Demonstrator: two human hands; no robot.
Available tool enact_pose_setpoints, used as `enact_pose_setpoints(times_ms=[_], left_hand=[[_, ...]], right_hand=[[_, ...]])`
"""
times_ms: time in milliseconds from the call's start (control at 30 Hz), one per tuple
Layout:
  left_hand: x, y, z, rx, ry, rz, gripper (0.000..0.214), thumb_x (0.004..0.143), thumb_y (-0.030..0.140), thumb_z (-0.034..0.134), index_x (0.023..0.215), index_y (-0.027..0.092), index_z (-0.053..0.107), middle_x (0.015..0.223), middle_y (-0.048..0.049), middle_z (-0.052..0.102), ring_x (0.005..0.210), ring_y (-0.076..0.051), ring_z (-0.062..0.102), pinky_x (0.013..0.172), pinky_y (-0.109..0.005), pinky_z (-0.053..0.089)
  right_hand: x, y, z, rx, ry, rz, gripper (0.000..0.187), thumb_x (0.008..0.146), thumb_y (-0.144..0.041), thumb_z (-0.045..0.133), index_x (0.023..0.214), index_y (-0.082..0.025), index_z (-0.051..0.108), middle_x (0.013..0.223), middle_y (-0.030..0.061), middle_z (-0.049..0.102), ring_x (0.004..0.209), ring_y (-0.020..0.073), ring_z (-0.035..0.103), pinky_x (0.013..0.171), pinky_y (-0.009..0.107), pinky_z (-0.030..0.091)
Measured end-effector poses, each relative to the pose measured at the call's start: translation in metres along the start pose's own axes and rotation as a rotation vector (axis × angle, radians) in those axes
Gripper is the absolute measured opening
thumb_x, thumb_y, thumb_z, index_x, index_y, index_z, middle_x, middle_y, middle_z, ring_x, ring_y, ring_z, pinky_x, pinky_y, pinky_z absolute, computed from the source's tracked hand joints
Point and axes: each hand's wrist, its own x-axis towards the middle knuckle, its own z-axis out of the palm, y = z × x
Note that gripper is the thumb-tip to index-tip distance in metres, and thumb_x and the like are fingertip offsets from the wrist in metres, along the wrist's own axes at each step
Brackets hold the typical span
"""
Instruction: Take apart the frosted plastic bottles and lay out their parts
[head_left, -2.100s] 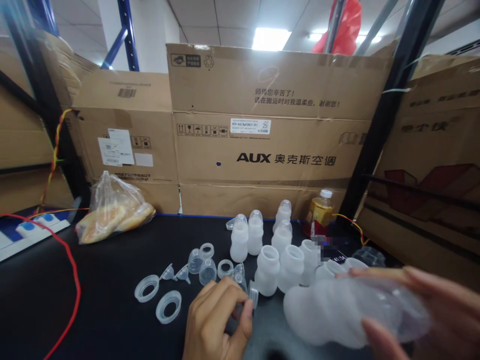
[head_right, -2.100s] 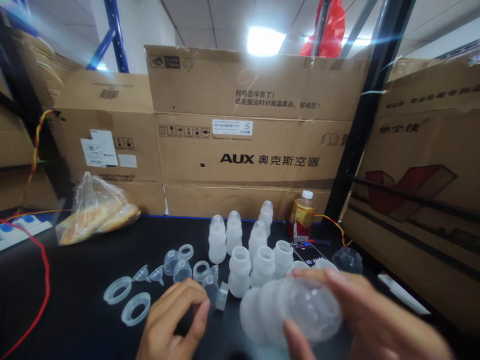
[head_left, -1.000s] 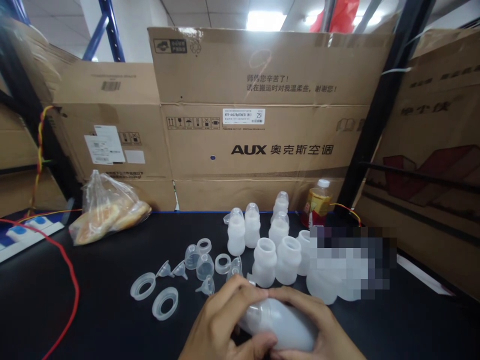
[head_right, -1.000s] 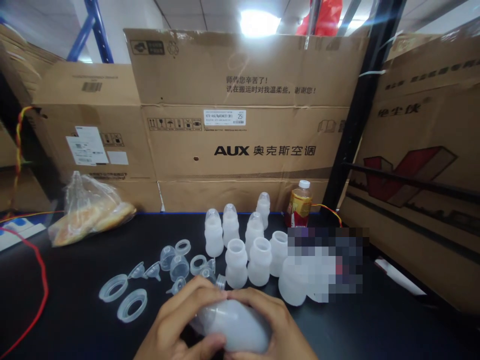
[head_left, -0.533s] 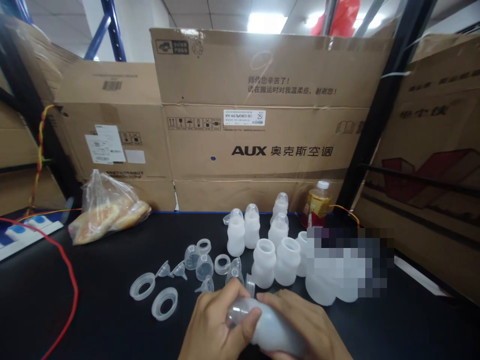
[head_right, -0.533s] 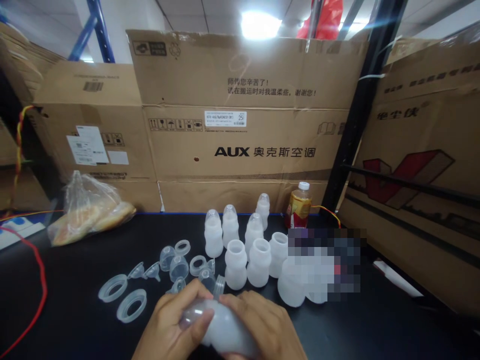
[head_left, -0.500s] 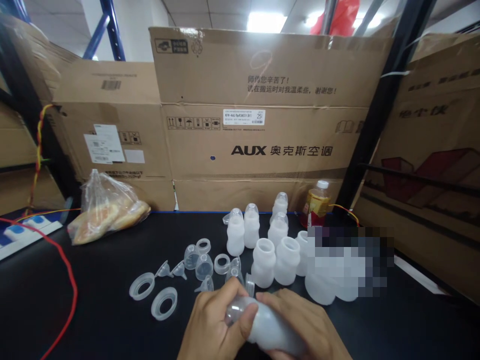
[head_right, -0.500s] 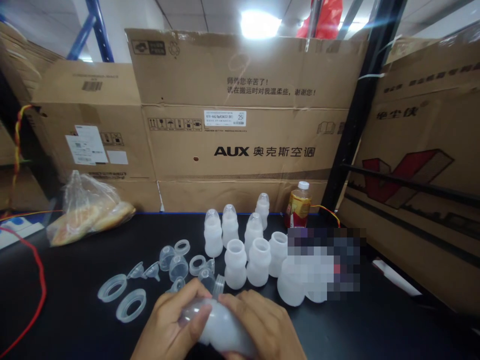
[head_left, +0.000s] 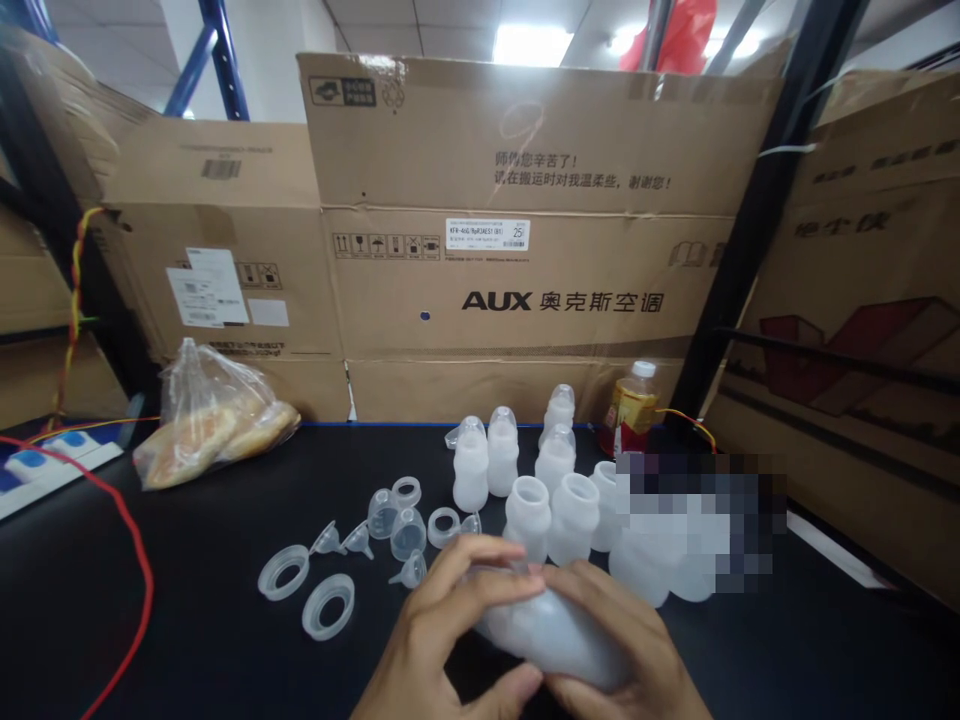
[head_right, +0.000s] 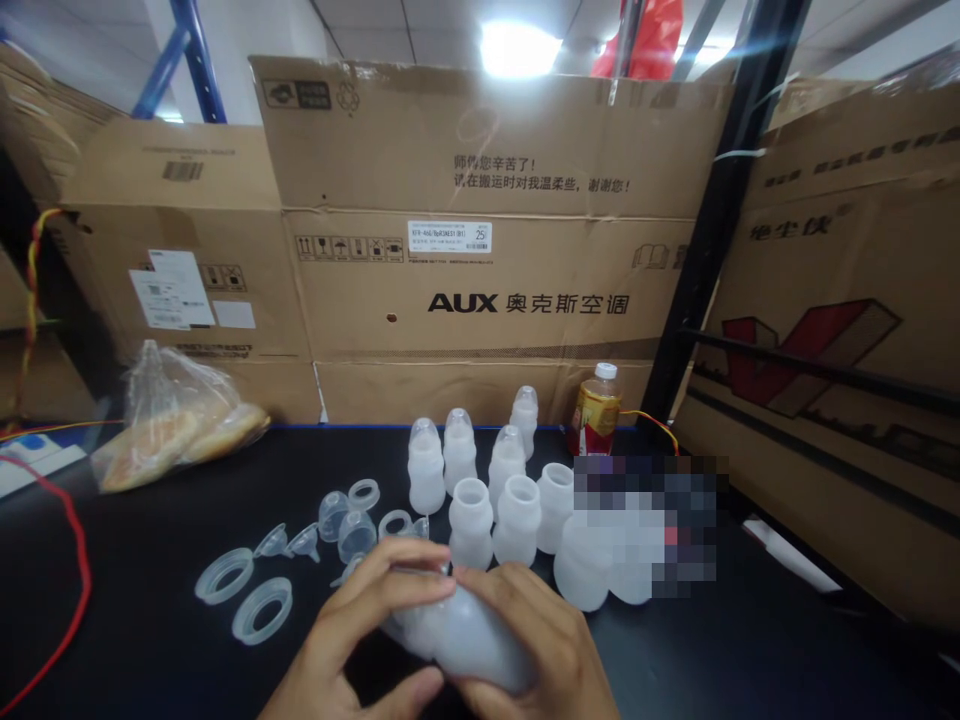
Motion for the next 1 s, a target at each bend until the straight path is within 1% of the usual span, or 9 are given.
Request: enact_pose_setpoints(times_ms=[200,367,433,500,567,633,733,867,1000], left_hand=[[-0.002,-0.002,0.008,0.047,0.066,-0.15,0.043,0.095,0.071,0.072,0.11,0.032,0.081,0.09,0.0003,0.074,0.077,-0.016,0.073,0.069,-0.023,0.056],[-0.007,-0.003,0.01,0.143,0.061,-0.303,0.052,0.101,0.07,0.059,0.079,0.025,0.073,0.064,0.0032,0.069,0.06,-0.015,0.067,0.061,-0.026,0.045],[-0.007,-0.002,0.007,0.108,0.064,-0.277,0.054,0.1,0.075,0.056,0.091,0.027,0.079,0.077,0.0014,0.077,0.071,-0.017,0.074,0.067,-0.026,0.052],[-0.006,-0.001,0.003,0.04,0.061,-0.207,0.051,0.096,0.077,0.063,0.119,0.034,0.079,0.112,-0.0021,0.082,0.102,-0.023,0.08,0.088,-0.03,0.06],[-0.004,-0.001,0.0,-0.039,0.007,-0.125,0.053,0.093,0.066,0.076,0.14,0.043,0.071,0.144,-0.0031,0.073,0.13,-0.027,0.073,0.108,-0.036,0.059],[-0.003,0.0,-0.001,-0.081,-0.059,-0.086,0.051,0.093,0.044,0.084,0.142,0.047,0.069,0.15,-0.0018,0.069,0.135,-0.026,0.071,0.113,-0.037,0.057],[-0.001,-0.001,-0.001,-0.077,-0.05,-0.108,0.047,0.09,0.024,0.083,0.133,0.042,0.074,0.134,-0.0022,0.076,0.122,-0.023,0.076,0.106,-0.035,0.06],[-0.002,-0.004,0.002,0.001,0.02,-0.231,0.043,0.081,0.052,0.092,0.117,0.032,0.079,0.108,-0.0046,0.08,0.105,-0.029,0.076,0.092,-0.038,0.06],[-0.006,-0.011,0.007,0.054,0.079,-0.292,0.055,0.081,0.078,0.079,0.093,0.025,0.075,0.087,-0.0033,0.074,0.084,-0.026,0.07,0.075,-0.033,0.052]], right_hand=[[-0.002,0.006,0.004,-0.076,-0.027,-0.134,0.036,0.11,-0.032,0.058,0.144,-0.02,0.058,0.099,0.0086,0.077,0.078,0.0217,0.075,0.064,0.03,0.062],[-0.003,0.009,0.008,-0.145,-0.064,-0.21,0.037,0.115,-0.038,0.049,0.143,-0.017,0.058,0.096,0.0104,0.078,0.074,0.024,0.075,0.059,0.033,0.06],[-0.004,0.008,0.007,-0.094,-0.059,-0.165,0.038,0.113,-0.037,0.054,0.145,-0.019,0.057,0.098,0.0096,0.077,0.077,0.023,0.076,0.063,0.031,0.062],[-0.003,0.007,0.005,-0.041,-0.029,-0.092,0.039,0.108,-0.032,0.062,0.145,-0.022,0.058,0.097,0.0066,0.076,0.077,0.0205,0.076,0.064,0.027,0.062],[-0.003,0.005,0.003,-0.01,0.001,-0.023,0.041,0.104,-0.028,0.065,0.144,-0.026,0.059,0.098,0.004,0.077,0.079,0.0191,0.077,0.067,0.024,0.063],[-0.004,0.005,0.001,0.011,0.012,0.012,0.041,0.103,-0.031,0.067,0.144,-0.029,0.059,0.101,0.0033,0.079,0.084,0.0194,0.079,0.072,0.023,0.064],[-0.005,0.006,0.001,0.018,0.009,0.035,0.044,0.102,-0.034,0.072,0.144,-0.03,0.06,0.105,0.0036,0.08,0.087,0.0202,0.08,0.077,0.025,0.066],[-0.006,0.006,0.002,0.021,-0.001,0.023,0.045,0.1,-0.031,0.072,0.144,-0.03,0.062,0.104,0.0035,0.08,0.084,0.0204,0.078,0.072,0.025,0.064],[-0.007,0.007,0.003,0.036,-0.013,0.016,0.05,0.096,-0.028,0.075,0.144,-0.03,0.062,0.103,0.0023,0.08,0.084,0.0204,0.077,0.073,0.025,0.064]])
